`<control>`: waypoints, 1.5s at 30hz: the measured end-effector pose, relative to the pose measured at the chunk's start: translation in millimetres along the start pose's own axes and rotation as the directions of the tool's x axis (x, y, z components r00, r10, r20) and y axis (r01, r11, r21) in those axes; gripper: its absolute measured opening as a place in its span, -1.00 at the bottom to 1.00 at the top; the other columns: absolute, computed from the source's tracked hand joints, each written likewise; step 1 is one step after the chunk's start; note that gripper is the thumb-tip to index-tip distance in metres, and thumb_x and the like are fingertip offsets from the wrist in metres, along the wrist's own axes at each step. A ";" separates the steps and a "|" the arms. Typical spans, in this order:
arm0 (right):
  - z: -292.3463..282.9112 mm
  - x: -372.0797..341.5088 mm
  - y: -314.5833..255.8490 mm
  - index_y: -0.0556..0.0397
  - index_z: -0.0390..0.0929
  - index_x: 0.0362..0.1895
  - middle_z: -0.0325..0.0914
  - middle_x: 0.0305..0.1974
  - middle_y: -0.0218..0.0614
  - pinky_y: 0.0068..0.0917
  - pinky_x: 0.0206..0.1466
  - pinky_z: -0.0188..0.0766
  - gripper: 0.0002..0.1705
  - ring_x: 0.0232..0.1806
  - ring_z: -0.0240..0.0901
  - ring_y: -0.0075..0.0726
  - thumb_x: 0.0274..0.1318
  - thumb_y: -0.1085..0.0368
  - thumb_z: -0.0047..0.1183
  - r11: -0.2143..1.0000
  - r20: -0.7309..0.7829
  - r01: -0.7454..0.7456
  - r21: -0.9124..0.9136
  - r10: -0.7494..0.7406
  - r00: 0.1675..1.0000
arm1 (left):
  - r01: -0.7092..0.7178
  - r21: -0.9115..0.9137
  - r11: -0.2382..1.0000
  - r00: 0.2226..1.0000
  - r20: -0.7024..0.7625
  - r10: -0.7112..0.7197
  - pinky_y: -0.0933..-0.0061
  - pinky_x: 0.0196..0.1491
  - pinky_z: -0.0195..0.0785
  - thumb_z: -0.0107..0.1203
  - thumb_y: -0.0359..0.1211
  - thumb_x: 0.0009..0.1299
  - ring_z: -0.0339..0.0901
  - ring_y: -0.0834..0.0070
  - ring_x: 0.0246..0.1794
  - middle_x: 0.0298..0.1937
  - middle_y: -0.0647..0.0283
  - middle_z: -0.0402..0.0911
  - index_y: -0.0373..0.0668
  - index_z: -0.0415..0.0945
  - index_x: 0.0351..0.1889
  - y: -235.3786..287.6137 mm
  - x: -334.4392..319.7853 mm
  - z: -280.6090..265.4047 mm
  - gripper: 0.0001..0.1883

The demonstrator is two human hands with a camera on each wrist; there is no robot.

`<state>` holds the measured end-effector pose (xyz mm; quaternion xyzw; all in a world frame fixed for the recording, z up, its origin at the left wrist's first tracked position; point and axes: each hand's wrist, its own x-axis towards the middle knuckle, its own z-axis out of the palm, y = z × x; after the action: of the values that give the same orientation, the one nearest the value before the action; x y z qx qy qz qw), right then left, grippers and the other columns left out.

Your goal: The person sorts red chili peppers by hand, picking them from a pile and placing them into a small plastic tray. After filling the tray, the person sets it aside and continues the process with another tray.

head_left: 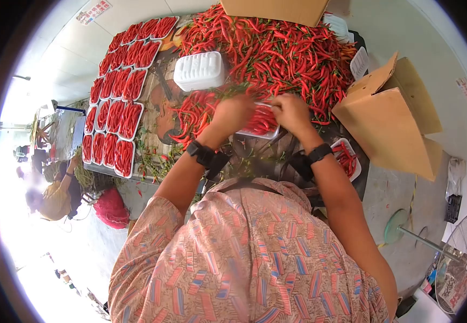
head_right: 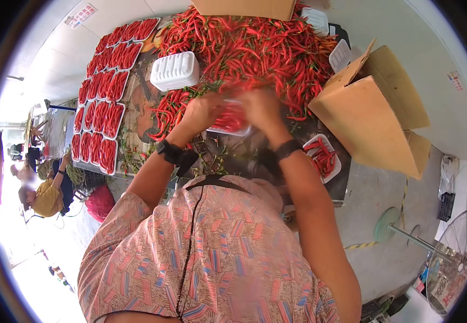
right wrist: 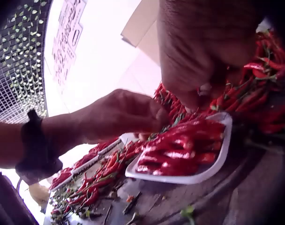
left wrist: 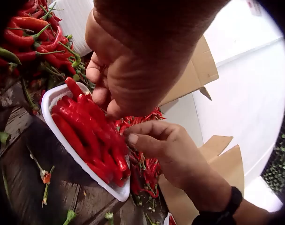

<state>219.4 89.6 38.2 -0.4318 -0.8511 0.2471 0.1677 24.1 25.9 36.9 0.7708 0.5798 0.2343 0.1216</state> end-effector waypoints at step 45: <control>-31.4 -53.7 -26.6 0.10 0.63 -0.32 0.58 -0.38 -0.11 -0.19 -0.19 0.42 -0.82 -0.32 0.52 0.03 -0.04 0.29 0.17 0.998 0.042 0.059 -0.004 -0.059 0.997 | -0.177 0.144 0.974 0.949 -0.238 0.208 0.19 -0.26 0.29 0.09 -0.35 0.13 0.51 0.19 -0.40 -0.49 0.14 0.54 -0.19 0.48 -0.54 52.9 -12.3 6.3 -0.89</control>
<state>248.3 40.9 75.2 -0.4015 -0.8675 0.2490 0.1558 68.9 -1.0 53.0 0.7937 0.5256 0.3053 -0.0234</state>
